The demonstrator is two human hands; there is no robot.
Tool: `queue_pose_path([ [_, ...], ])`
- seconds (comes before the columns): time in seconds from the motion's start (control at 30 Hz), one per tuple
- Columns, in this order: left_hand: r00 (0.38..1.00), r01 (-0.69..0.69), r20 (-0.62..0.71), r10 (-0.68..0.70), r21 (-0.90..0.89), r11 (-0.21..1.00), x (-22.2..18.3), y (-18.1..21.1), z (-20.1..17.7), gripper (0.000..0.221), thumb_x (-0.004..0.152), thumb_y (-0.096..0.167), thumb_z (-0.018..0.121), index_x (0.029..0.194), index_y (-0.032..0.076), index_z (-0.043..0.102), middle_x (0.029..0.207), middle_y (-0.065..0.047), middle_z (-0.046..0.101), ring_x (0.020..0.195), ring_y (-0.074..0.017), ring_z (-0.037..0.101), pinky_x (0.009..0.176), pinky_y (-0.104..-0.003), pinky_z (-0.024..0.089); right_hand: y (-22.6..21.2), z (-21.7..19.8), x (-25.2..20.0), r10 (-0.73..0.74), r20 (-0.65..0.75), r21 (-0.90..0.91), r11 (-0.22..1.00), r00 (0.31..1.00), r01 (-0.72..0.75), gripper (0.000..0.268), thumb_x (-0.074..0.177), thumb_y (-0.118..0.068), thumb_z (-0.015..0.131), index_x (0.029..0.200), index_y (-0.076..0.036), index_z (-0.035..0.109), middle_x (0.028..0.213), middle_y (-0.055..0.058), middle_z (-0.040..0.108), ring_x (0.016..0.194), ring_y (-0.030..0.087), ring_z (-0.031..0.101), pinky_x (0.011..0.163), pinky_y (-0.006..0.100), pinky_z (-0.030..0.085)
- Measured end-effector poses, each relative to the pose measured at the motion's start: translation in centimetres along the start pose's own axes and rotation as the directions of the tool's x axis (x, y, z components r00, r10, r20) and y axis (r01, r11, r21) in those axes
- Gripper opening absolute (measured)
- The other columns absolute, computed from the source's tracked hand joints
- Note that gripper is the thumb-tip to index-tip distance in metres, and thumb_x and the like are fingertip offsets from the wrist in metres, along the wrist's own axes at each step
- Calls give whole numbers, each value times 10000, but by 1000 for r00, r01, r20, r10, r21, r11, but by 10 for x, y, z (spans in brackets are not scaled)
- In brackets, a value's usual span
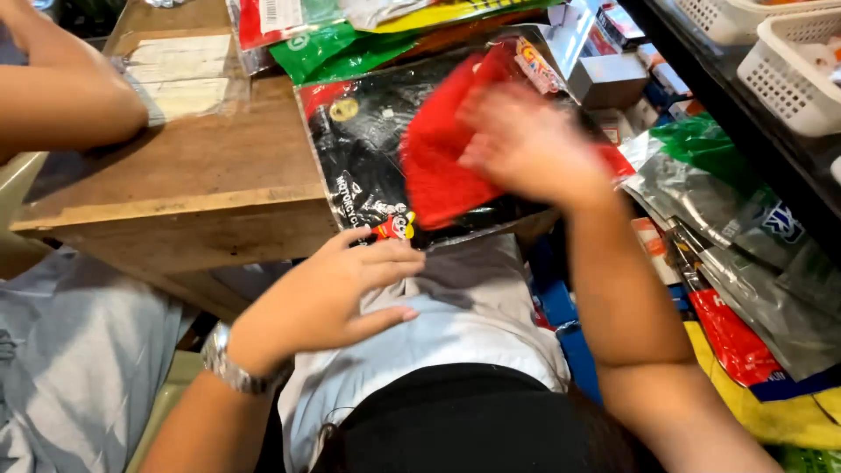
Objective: Wiping down motorcycle part packages with a cloth and organizing them on a workbench.
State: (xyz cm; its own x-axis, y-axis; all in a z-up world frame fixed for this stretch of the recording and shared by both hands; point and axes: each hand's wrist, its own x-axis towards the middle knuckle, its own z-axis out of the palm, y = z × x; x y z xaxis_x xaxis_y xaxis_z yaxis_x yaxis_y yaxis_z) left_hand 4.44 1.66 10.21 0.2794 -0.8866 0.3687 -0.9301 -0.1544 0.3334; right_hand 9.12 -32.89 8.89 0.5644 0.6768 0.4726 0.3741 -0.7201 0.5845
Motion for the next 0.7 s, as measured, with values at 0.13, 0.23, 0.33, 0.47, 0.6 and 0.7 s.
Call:
queue_pose_path([
  [0.13,988,25,-142,-56,-209,978,23,-22,-17,327,884,191,693,1193,88,724,1163,-57,764,899,-194,721,793,-305,573,-27,-14,29,386,603,274,721,698,-636,745,914,-640,508,1569,-299,407,1655,138,307,1489,503,236,1091,800,112],
  [0.23,874,83,-478,-87,-29,996,33,-49,3,351,901,109,655,1190,-90,661,1257,-225,698,1091,-388,687,936,-419,532,-23,-15,36,400,681,211,695,613,-688,804,867,-644,548,1591,-355,347,1686,153,206,1462,516,242,1047,825,196],
  [0.33,876,380,-435,-207,362,851,29,-80,25,541,998,442,580,1356,42,648,1386,-119,648,1320,-324,543,1067,-474,360,-5,-9,53,432,766,104,647,476,-755,898,847,-702,529,1629,-408,200,1720,115,113,1501,543,171,1089,813,228],
  [0.47,860,368,-478,-180,334,868,25,-77,27,505,999,423,591,1327,49,676,1362,-113,677,1309,-317,573,1088,-462,354,19,15,66,376,870,-32,688,318,-725,1020,811,-806,438,1661,-381,67,1725,141,74,1514,487,230,1185,641,272],
  [0.6,847,370,-504,-167,333,867,25,-78,30,506,997,437,599,1319,56,682,1342,-102,688,1291,-313,581,1084,-452,352,45,46,80,373,905,-92,640,203,-763,1025,798,-795,437,1666,-374,90,1725,155,69,1551,412,223,1215,624,248],
  [0.7,832,368,-539,-132,356,859,26,-79,32,491,990,432,615,1290,54,701,1318,-97,701,1249,-309,609,1054,-439,372,42,51,95,350,928,-168,693,123,-701,1061,781,-882,330,1666,-378,30,1734,154,-42,1600,367,76,1243,646,147],
])
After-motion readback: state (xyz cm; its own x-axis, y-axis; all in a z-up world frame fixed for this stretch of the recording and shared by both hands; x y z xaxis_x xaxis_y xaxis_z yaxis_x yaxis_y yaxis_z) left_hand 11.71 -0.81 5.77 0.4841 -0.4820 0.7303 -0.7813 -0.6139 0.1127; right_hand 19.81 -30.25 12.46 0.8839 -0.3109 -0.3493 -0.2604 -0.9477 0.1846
